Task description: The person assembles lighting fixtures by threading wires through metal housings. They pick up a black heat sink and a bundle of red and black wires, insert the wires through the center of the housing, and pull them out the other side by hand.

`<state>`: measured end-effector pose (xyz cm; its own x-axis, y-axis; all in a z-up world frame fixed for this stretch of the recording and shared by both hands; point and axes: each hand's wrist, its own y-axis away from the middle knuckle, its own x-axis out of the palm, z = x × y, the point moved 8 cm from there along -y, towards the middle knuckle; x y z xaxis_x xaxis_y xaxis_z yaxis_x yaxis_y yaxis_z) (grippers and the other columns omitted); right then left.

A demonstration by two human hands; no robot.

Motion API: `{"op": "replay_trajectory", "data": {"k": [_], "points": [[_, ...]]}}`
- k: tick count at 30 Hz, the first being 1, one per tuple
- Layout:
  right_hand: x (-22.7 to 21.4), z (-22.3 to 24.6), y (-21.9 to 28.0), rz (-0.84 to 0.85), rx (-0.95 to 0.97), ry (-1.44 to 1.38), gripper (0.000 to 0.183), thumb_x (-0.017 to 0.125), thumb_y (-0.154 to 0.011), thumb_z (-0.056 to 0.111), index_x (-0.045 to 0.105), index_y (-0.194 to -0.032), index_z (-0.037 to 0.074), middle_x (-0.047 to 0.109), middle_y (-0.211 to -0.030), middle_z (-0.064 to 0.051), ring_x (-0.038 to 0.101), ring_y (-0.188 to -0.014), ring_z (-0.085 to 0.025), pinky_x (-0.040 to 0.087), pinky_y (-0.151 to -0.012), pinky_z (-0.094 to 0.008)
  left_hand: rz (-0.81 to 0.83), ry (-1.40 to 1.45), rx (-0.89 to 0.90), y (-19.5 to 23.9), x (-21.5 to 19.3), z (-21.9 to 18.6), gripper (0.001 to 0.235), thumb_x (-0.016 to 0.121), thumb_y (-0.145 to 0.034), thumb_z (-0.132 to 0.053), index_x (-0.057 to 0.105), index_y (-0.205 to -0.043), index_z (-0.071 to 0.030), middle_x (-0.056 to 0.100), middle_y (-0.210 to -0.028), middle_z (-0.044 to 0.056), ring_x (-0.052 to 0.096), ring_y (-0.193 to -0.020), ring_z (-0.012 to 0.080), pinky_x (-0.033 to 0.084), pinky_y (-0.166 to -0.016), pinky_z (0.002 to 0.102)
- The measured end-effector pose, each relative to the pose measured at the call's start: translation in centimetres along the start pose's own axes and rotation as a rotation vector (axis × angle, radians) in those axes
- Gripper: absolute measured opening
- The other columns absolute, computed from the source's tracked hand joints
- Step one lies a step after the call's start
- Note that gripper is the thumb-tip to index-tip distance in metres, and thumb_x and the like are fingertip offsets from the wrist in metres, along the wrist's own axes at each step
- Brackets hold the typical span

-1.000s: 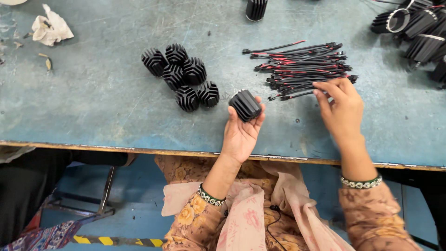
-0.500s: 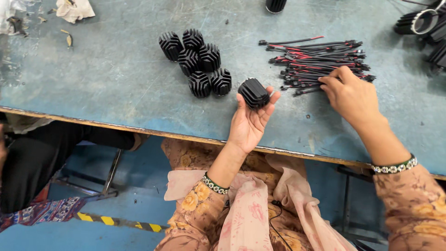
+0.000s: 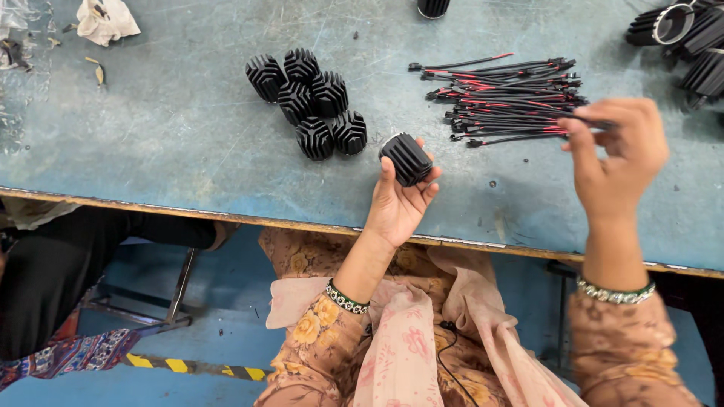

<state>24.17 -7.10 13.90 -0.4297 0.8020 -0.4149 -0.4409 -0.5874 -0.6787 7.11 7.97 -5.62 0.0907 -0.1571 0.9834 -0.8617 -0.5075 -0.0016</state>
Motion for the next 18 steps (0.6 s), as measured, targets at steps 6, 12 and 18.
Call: {"op": "replay_trajectory", "data": {"k": [6, 12, 18], "points": [[1.1, 2.2, 6.7, -0.283, 0.184, -0.397, 0.02, 0.069, -0.11, 0.005, 0.051, -0.118, 0.0, 0.064, -0.104, -0.015, 0.074, -0.082, -0.024, 0.063, -0.064, -0.031, 0.01, 0.02, -0.009, 0.3, 1.2, -0.2, 0.068, 0.074, -0.097, -0.041, 0.047, -0.147, -0.003, 0.063, -0.136, 0.014, 0.061, -0.131, 0.0337, 0.057, -0.107, 0.039], [1.8, 4.9, 9.6, -0.242, 0.079, -0.399, 0.022, 0.071, -0.11, 0.008, 0.051, -0.116, -0.001, 0.065, -0.106, -0.02, 0.074, -0.081, -0.026, 0.062, -0.069, -0.035, 0.092, 0.038, -0.032, 0.8, 2.2, 0.1, 0.067, 0.078, -0.095, -0.033, 0.047, -0.147, -0.002, 0.061, -0.14, 0.016, 0.057, -0.136, 0.0379, 0.055, -0.111, 0.042], [2.1, 5.7, 9.6, -0.229, 0.056, -0.354, 0.02, 0.068, -0.107, 0.003, 0.051, -0.117, -0.002, 0.066, -0.105, -0.021, 0.075, -0.079, -0.025, 0.063, -0.069, -0.033, 0.109, -0.009, -0.019, 1.5, 2.3, 0.3, 0.066, 0.08, -0.094, -0.031, 0.05, -0.145, -0.003, 0.061, -0.14, 0.016, 0.056, -0.137, 0.0405, 0.055, -0.111, 0.043]]}}
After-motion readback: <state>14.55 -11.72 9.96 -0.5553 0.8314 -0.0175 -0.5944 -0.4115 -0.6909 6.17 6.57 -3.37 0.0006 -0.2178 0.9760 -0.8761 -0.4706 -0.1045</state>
